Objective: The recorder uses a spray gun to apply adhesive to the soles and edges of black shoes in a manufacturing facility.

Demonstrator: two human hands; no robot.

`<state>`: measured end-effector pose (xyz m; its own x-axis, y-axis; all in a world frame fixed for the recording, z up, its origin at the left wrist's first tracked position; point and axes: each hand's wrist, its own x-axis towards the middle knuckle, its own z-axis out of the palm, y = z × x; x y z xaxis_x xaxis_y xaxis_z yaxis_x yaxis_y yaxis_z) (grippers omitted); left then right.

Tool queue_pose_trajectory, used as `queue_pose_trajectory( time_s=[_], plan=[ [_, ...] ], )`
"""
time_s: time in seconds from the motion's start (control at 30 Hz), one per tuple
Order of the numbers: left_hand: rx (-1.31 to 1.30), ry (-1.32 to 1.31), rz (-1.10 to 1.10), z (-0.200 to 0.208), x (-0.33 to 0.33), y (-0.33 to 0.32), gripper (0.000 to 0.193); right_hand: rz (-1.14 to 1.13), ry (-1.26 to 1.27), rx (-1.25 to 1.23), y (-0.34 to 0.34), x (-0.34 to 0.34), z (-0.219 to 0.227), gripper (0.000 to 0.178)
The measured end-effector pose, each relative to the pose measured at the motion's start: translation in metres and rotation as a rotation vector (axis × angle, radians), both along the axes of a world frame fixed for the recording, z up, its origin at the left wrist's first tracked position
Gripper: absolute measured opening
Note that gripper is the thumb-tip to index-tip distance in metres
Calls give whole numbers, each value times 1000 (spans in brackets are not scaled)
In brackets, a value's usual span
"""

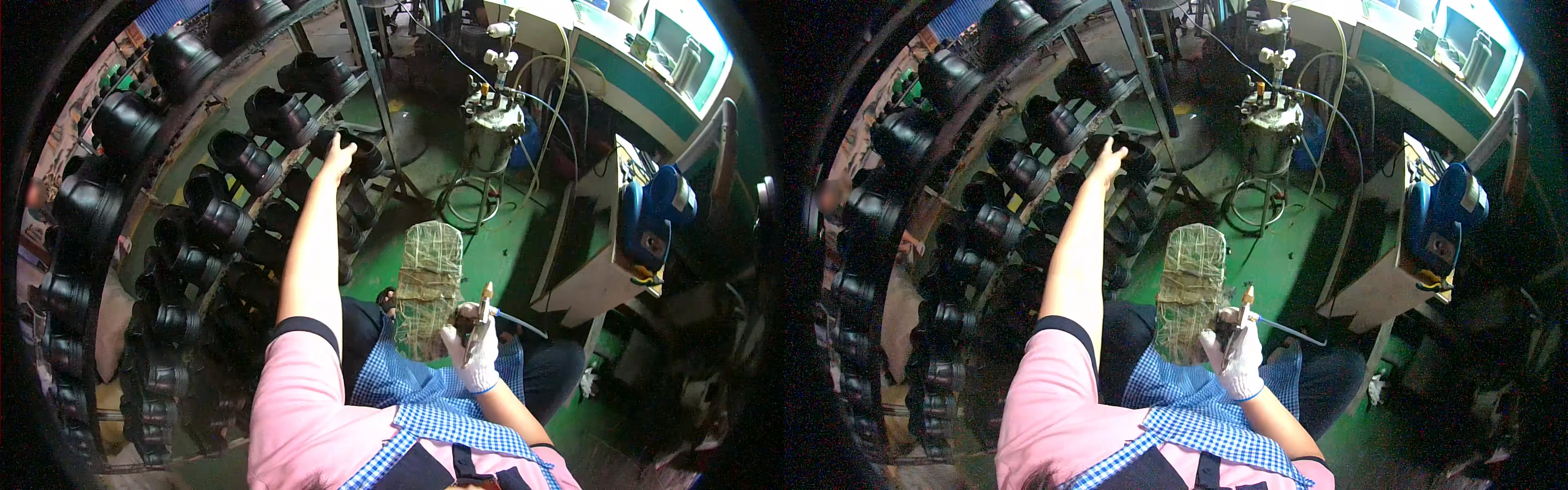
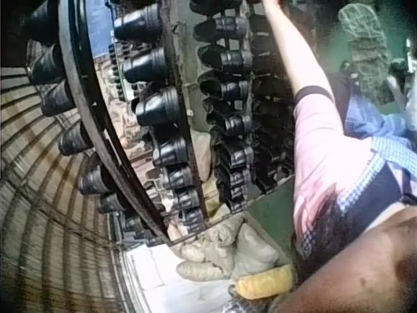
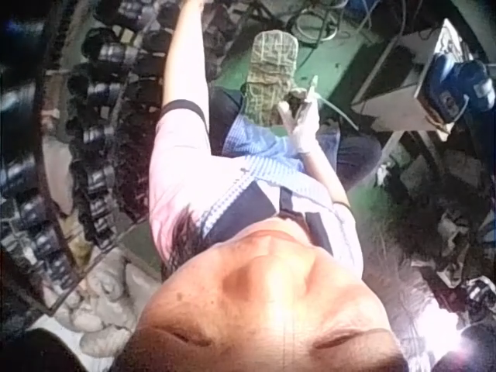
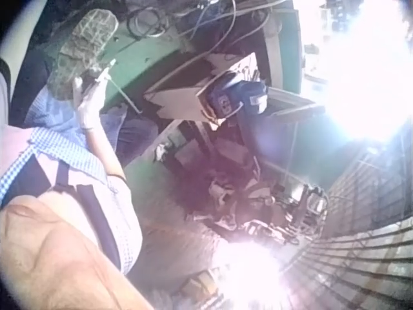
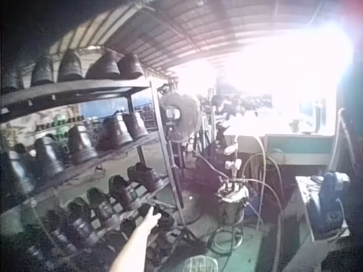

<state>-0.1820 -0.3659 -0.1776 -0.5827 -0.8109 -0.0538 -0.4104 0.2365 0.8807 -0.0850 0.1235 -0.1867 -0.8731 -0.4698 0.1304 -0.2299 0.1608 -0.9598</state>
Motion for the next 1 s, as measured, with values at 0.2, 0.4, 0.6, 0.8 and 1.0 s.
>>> queue_pose_trajectory(
  time_s=[0.2,0.4,0.6,0.8,1.0],
  plan=[
    [-797,-562,104,-1,74,33,74,89,33,57,2,2,12,50],
    [-822,-992,75,2,123,35,66,83,86,70,-3,9,-4,68],
    [-570,-249,-79,37,153,76,59,176,-103,-48,-5,3,4,82],
    [-125,347,-444,126,198,213,65,162,-48,-7,-5,-3,-3,86],
    [-795,281,-866,145,217,304,48,131,-38,2,-1,-1,9,73]
  ],
)
